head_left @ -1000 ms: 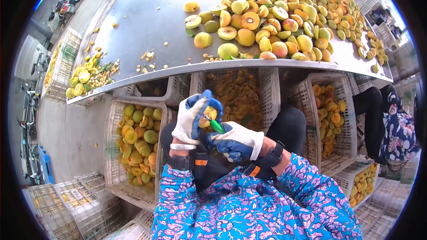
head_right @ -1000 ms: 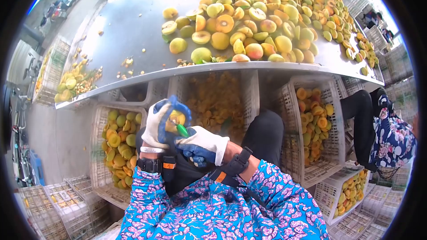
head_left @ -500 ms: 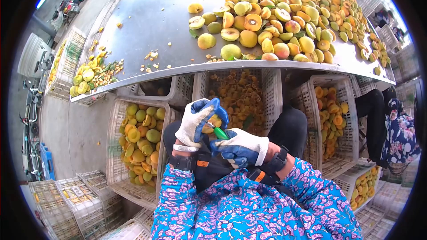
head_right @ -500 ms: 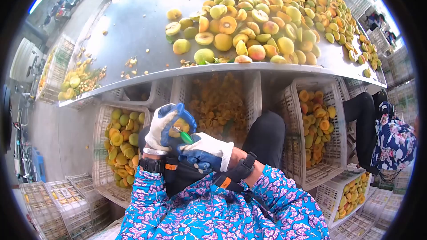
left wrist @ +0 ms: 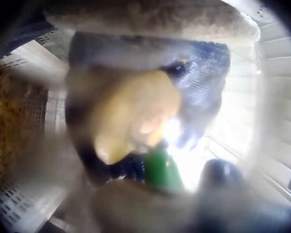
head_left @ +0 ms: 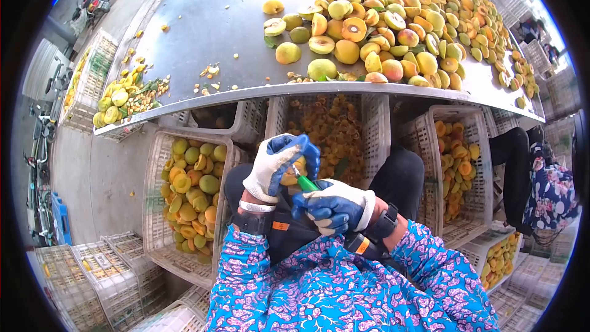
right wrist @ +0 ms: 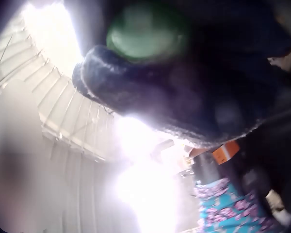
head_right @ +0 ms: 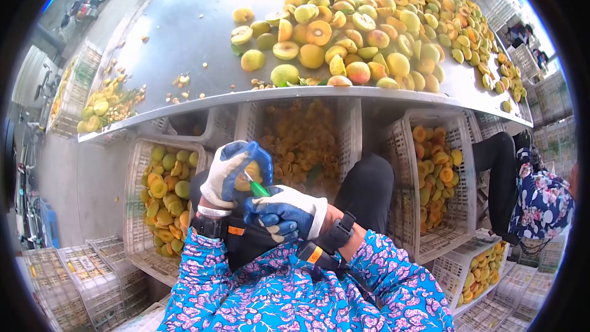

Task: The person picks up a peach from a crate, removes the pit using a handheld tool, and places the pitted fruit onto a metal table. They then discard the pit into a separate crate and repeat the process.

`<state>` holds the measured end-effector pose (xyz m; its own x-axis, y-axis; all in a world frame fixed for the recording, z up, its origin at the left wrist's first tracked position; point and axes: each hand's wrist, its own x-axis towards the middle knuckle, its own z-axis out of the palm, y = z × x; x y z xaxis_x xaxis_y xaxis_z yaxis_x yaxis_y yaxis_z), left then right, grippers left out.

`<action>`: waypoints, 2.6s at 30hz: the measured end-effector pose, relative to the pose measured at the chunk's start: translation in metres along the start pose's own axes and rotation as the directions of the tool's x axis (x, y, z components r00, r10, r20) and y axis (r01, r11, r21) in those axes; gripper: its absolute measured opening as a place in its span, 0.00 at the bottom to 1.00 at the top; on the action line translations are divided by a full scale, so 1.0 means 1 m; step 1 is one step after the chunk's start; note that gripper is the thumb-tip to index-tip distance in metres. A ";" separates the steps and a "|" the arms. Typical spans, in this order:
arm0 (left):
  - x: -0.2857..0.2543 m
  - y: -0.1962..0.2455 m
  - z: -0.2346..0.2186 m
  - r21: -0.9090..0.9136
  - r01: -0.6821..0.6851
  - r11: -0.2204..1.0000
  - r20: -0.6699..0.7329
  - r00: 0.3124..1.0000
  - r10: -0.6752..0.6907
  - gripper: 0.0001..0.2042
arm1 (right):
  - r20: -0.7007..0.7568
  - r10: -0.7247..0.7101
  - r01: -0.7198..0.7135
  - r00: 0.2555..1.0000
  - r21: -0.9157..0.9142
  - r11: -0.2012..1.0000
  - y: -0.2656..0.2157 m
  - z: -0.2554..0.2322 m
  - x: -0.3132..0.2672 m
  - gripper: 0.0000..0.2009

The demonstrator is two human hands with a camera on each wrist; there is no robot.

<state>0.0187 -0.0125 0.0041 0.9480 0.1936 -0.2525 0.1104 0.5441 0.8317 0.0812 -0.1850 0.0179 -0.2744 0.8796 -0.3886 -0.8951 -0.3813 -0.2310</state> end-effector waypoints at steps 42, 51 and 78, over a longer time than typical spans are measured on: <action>0.016 -0.017 0.005 -0.007 0.077 0.997 -0.340 0.937 -0.075 0.19 | -0.225 -0.695 -0.377 0.683 -0.923 -0.072 -0.004 -0.031 -0.004 0.11; -0.019 0.025 -0.023 -0.070 -0.284 0.956 -0.428 0.874 0.229 0.23 | -0.449 -0.669 -0.589 0.592 -0.808 0.022 0.005 -0.095 0.009 0.13; 0.152 0.078 -0.005 0.450 -0.063 0.891 -0.163 0.975 0.152 0.17 | -0.456 -0.616 -0.422 0.643 -0.881 0.212 0.001 -0.097 0.000 0.16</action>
<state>0.1703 0.0635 0.0282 0.8921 0.4049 -0.2004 0.1725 0.1047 0.9794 0.1142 -0.2128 -0.0691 0.5350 0.6706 -0.5139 0.2362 -0.7027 -0.6711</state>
